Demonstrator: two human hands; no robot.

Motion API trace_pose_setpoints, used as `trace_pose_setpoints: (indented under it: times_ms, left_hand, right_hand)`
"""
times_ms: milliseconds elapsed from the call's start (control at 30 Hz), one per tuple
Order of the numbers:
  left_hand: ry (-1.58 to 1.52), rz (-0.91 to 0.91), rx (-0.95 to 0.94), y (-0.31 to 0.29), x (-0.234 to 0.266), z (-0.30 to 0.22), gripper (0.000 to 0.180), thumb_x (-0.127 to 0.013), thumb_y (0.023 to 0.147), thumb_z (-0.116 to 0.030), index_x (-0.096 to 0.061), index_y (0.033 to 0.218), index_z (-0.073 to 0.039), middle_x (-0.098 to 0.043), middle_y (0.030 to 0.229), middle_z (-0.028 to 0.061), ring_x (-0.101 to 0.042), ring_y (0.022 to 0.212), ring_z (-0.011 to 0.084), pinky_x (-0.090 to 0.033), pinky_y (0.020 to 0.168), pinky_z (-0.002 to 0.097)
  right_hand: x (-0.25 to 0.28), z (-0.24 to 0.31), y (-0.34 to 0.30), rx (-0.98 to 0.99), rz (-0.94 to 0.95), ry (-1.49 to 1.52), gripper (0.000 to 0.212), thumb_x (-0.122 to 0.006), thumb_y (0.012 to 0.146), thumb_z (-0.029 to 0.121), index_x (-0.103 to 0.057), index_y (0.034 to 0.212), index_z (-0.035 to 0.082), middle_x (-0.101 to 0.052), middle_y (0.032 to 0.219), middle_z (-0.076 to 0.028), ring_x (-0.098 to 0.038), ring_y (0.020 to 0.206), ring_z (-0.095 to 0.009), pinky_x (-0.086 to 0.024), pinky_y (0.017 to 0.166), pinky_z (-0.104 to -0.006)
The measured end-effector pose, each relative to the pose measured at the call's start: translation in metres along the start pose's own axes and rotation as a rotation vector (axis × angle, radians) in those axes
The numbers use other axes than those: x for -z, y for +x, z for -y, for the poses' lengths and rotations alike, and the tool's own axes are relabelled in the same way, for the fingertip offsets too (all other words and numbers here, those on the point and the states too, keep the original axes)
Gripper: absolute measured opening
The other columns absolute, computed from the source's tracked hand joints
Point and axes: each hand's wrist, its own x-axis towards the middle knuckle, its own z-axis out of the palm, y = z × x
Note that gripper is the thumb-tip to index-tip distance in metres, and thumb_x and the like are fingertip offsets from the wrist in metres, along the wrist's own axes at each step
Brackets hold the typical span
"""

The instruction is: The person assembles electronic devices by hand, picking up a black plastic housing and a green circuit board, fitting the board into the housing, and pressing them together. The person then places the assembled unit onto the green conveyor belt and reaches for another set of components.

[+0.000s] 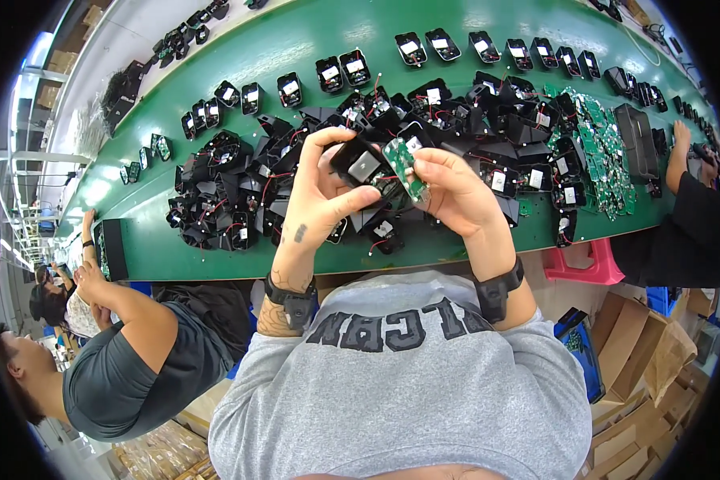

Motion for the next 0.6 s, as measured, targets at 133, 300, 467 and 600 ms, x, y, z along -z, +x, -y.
trace_pose_setpoints:
  times_ms: [133,300,467,600]
  left_hand:
    - [0.265,0.034,0.055,-0.004,0.004,0.000,0.070,-0.075,0.072,0.001,-0.044,0.133,-0.009,-0.057,0.112,0.0069,-0.060,0.095,0.0130,-0.050,0.076,0.0222]
    - [0.321,-0.022,-0.014,-0.005,-0.008,0.010,0.067,-0.073,0.077,-0.006,-0.043,0.137,-0.011,-0.058,0.096,0.0002,-0.047,0.073,0.0031,-0.040,0.060,0.0180]
    - [0.043,0.064,0.010,-0.009,-0.008,0.007,0.055,-0.055,0.091,-0.008,-0.033,0.142,-0.008,-0.056,0.108,0.0040,-0.052,0.097,0.0095,-0.041,0.087,0.0229]
    - [0.056,0.028,-0.073,-0.009,-0.013,0.009,0.057,-0.051,0.092,-0.007,-0.027,0.144,-0.008,-0.053,0.113,0.0061,-0.051,0.104,0.0114,-0.043,0.087,0.0252]
  right_hand:
    - [-0.006,-0.002,-0.004,-0.096,-0.038,0.225,0.015,-0.064,0.085,0.009,-0.061,0.099,0.004,-0.066,0.089,-0.003,-0.063,0.075,-0.009,-0.050,0.061,-0.0207]
    - [-0.032,0.011,-0.008,0.165,-0.219,-0.350,0.015,-0.069,0.080,0.004,-0.062,0.094,0.001,-0.066,0.078,-0.005,-0.063,0.065,-0.009,-0.049,0.056,-0.0197]
    - [-0.043,0.020,-0.012,0.153,-0.251,-0.538,0.016,-0.070,0.077,0.000,-0.062,0.091,0.000,-0.067,0.075,-0.005,-0.062,0.063,-0.007,-0.047,0.054,-0.0183]
    - [-0.050,0.018,-0.011,0.228,-0.266,-0.594,0.014,-0.071,0.077,0.000,-0.060,0.085,0.000,-0.066,0.074,-0.005,-0.062,0.062,-0.007,-0.045,0.051,-0.0165]
